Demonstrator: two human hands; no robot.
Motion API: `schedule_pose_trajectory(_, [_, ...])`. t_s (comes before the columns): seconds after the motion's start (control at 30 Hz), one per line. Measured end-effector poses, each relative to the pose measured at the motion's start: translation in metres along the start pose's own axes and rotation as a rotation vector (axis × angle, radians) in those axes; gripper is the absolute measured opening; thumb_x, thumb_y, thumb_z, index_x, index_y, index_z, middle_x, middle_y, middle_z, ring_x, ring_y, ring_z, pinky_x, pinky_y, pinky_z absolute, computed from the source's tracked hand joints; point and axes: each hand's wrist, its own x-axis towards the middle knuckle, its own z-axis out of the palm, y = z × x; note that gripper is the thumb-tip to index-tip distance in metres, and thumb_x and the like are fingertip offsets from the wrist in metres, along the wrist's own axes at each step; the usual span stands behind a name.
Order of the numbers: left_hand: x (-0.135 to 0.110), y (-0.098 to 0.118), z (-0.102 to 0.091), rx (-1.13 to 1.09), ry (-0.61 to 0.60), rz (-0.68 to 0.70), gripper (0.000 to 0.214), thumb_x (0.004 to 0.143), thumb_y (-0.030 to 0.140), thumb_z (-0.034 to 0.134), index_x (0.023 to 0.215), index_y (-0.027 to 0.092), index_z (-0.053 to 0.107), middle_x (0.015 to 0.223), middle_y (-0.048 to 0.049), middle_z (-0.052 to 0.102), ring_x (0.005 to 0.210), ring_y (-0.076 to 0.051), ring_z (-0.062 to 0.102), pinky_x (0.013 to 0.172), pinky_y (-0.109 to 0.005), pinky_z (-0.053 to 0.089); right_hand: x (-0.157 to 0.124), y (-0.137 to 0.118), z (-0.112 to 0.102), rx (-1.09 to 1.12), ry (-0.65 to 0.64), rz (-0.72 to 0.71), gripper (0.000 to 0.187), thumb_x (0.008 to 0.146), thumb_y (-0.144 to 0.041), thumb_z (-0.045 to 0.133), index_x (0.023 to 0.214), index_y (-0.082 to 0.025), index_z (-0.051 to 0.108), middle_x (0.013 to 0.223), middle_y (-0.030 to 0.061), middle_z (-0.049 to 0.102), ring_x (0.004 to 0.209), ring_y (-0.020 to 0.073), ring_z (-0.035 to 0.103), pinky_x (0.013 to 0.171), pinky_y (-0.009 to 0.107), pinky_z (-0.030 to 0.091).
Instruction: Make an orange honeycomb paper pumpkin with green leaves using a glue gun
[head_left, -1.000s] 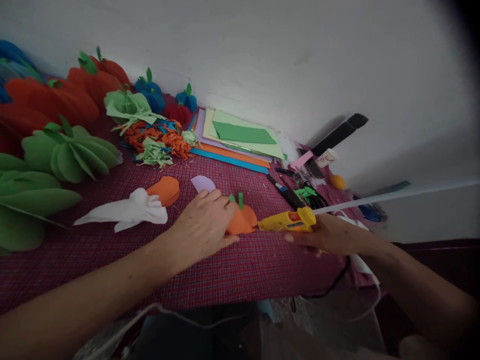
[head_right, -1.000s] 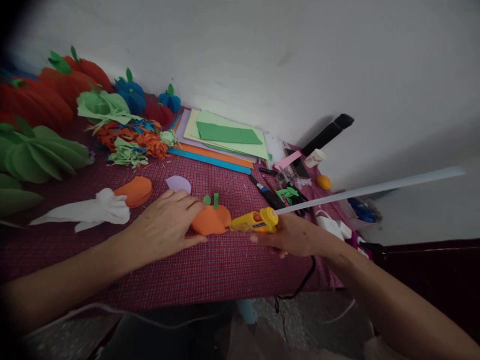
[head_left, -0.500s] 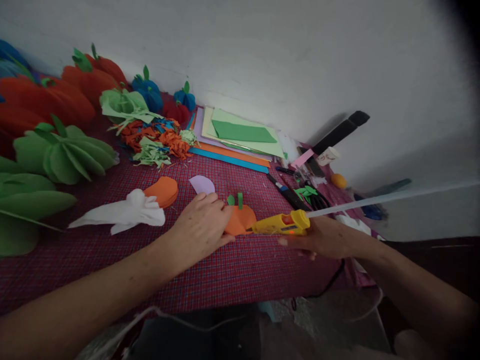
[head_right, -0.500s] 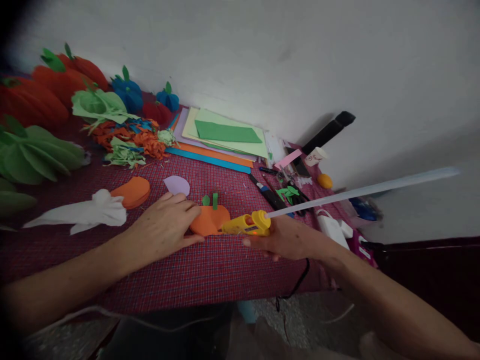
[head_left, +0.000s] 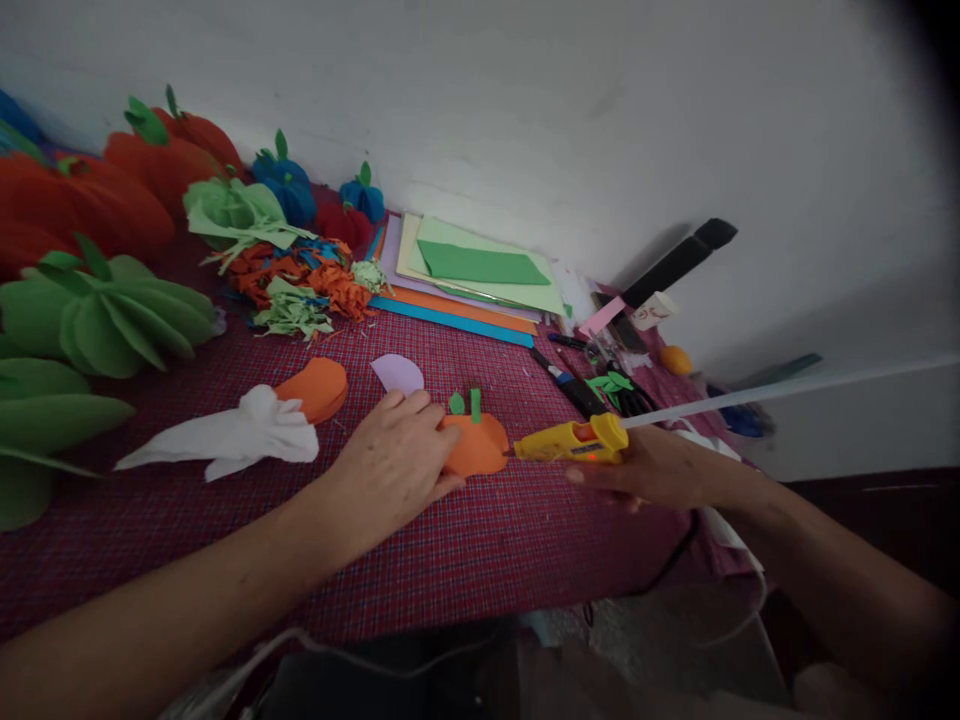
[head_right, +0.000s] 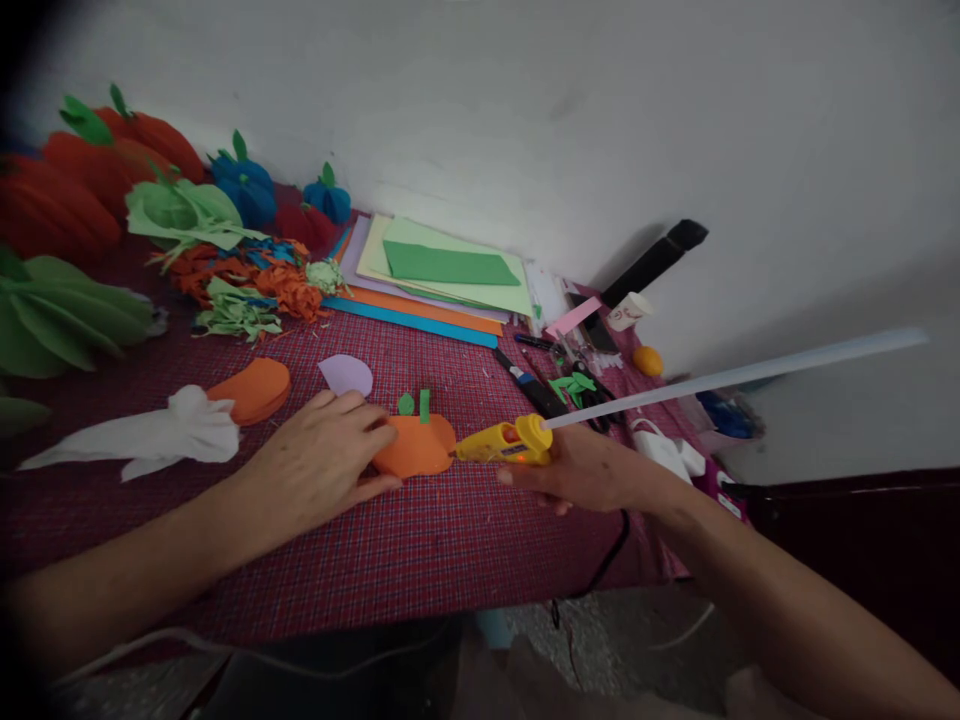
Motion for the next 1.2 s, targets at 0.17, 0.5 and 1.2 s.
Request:
schedule_pose_trajectory(0.17, [0.001,0.000,0.001,0.016,0.005,0.013,0.027,0.079,0.046,0.055,0.081,0.019,0.059,0.084,-0.0056,0.060,0.087,-0.025,0.049,0.074,-0.037,0.034,0.006,0.000,-0.004,0.023,-0.004,-0.024,0.037,0.073,-0.053,0.057,0.074,-0.017,0.059,0.053,-0.0028,0.052,0.046,0.0093,0.048,0.042,0.018,0.039])
schedule_pose_trajectory(0.5, [0.000,-0.001,0.002,-0.013,-0.011,0.013,0.026,0.081,0.044,0.052,0.083,0.019,0.059,0.084,-0.0051,0.061,0.087,-0.024,0.049,0.077,-0.038,0.033,0.015,-0.007,-0.011,-0.018,0.036,-0.043,0.041,0.073,-0.057,0.055,0.076,-0.016,0.060,0.050,-0.0033,0.050,0.043,0.0089,0.047,0.041,0.019,0.038])
schedule_pose_trajectory(1.2, [0.000,-0.001,0.003,-0.035,-0.019,0.016,0.025,0.082,0.042,0.050,0.083,0.019,0.059,0.084,-0.0048,0.062,0.088,-0.025,0.049,0.079,-0.040,0.035,0.024,-0.013,-0.013,-0.003,0.025,-0.085,0.039,0.073,-0.054,0.057,0.075,-0.015,0.059,0.051,-0.0030,0.052,0.042,0.0084,0.048,0.040,0.019,0.039])
